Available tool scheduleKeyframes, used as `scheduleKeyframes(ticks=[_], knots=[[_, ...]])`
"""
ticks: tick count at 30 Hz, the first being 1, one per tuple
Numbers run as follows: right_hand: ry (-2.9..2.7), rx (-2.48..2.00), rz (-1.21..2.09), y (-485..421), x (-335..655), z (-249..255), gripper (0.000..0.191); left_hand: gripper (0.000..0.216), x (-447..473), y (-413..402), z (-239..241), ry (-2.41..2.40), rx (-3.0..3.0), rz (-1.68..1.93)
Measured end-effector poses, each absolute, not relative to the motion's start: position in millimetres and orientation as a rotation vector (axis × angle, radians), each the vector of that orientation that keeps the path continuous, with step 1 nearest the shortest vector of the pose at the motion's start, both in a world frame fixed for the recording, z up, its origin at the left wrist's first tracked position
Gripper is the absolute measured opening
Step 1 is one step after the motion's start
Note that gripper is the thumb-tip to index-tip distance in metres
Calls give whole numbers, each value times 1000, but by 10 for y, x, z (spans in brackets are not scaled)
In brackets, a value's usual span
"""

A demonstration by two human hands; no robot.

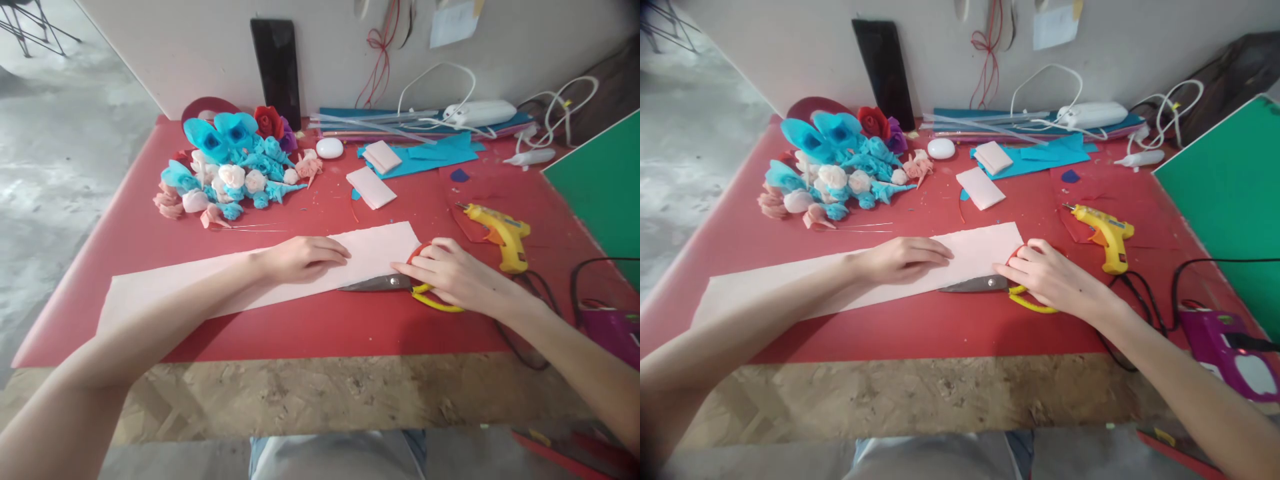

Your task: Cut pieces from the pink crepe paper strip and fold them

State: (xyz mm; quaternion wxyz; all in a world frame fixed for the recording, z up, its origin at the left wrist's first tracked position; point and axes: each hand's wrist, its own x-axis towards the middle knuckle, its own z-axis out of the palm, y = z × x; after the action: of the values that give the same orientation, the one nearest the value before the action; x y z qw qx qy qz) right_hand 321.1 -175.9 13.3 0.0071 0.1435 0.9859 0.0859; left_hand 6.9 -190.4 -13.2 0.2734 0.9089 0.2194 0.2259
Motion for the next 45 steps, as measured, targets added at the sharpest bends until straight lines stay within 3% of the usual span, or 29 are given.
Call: scheduleKeyframes(ticks=[6,14,34,45], knots=[[3053,589,372,-1843,3173,107,47,32,80,-1905,-140,576,2423,657],[3030,634,482,-1914,3005,104,49,34,78,-1919,-127,598,2461,640],[3204,246,369,-1814,2947,156,47,32,78,-1908,-144,611,2478,650],[3096,562,420,-1914,3029,65,49,35,76,-1919,-148,620,2455,648]])
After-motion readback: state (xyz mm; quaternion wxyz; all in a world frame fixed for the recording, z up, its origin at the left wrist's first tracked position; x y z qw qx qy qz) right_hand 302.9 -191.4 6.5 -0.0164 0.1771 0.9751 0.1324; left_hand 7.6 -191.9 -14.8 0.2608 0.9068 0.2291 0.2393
